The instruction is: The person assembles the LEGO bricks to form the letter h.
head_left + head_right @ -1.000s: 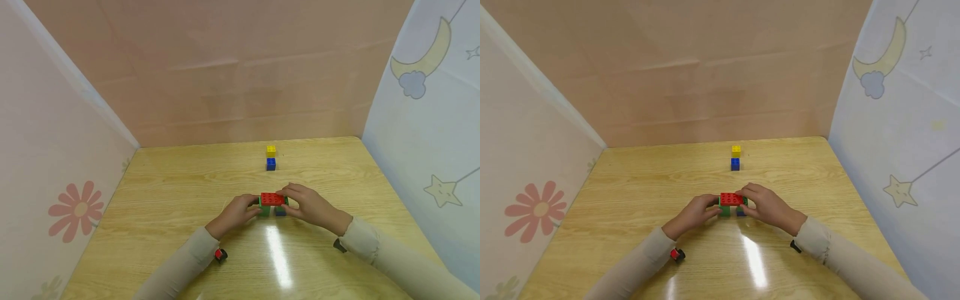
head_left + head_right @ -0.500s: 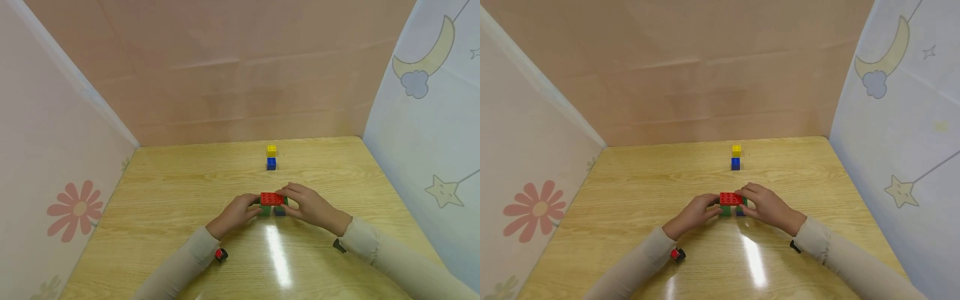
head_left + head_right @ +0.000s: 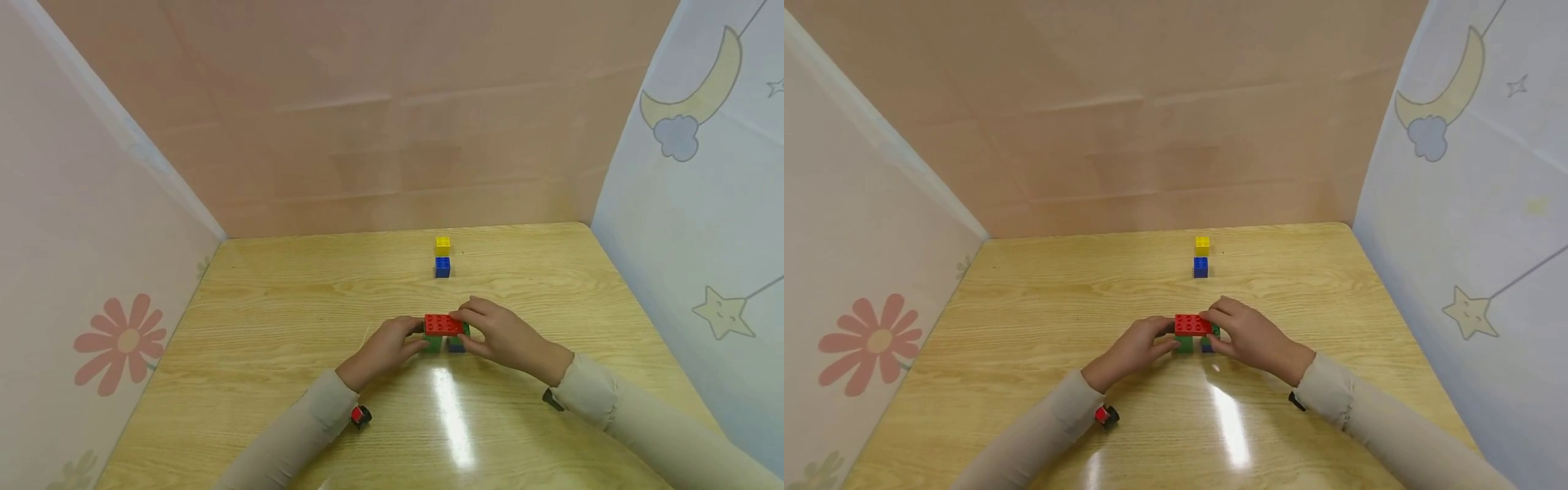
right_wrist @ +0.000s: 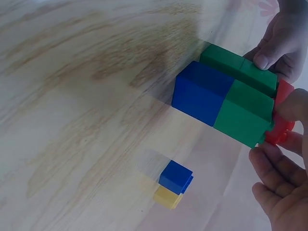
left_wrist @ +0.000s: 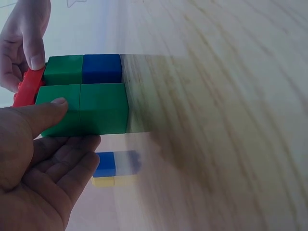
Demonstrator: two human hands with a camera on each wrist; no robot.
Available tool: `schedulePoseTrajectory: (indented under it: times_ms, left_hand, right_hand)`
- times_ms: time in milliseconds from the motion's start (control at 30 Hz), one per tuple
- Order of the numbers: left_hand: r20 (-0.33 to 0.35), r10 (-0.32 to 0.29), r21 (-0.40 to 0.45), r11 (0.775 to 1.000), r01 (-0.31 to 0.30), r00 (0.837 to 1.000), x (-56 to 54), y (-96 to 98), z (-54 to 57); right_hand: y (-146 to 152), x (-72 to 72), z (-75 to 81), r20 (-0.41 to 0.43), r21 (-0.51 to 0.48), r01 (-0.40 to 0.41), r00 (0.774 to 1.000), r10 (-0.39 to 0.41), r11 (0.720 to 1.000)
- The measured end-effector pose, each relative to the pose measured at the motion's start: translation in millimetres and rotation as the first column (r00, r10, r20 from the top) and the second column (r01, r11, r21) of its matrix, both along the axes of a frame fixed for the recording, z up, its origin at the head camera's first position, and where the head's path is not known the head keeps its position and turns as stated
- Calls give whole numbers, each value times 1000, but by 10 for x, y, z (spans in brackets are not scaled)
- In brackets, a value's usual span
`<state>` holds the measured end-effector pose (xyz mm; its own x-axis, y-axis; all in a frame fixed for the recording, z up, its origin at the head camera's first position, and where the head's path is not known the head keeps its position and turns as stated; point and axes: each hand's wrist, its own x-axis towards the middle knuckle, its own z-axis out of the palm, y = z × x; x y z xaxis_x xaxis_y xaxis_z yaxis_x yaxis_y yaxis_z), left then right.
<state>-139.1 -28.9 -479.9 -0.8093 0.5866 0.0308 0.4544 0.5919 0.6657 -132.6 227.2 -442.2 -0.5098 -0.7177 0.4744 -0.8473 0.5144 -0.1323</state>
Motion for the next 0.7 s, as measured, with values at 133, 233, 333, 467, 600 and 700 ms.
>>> schedulePoseTrajectory:
  times_ms: [133, 233, 333, 467, 600, 700]
  left_hand:
    - [1, 1, -2, 1000, -1, 1000, -2, -2, -2]
    - [0, 1, 1, 1000, -1, 1000, -3, -3, -4]
    - [-3, 1, 3, 1000, -1, 1000, 3, -2, 0]
    - [-3, 3, 4, 1000, -3, 1000, 12, -2, 23]
    - [0, 6, -7, 1000, -6, 1000, 17, 3, 44]
    - [2, 8, -19, 1000, -8, 1000, 21, 10, 56]
  right_hand:
    - [-12, 11, 10, 24, 9, 13, 1000, -13, 1000]
    - [-18, 23, 9, 57, 3, 14, 998, -14, 1000]
    - [-21, 25, -2, 65, -11, 5, 998, -5, 1000]
    - [-16, 14, -22, 45, -22, -4, 999, 5, 1000]
    - [-9, 10, -29, 42, -9, -9, 999, 10, 1000]
    - [-9, 10, -21, 47, 6, -8, 999, 8, 1000]
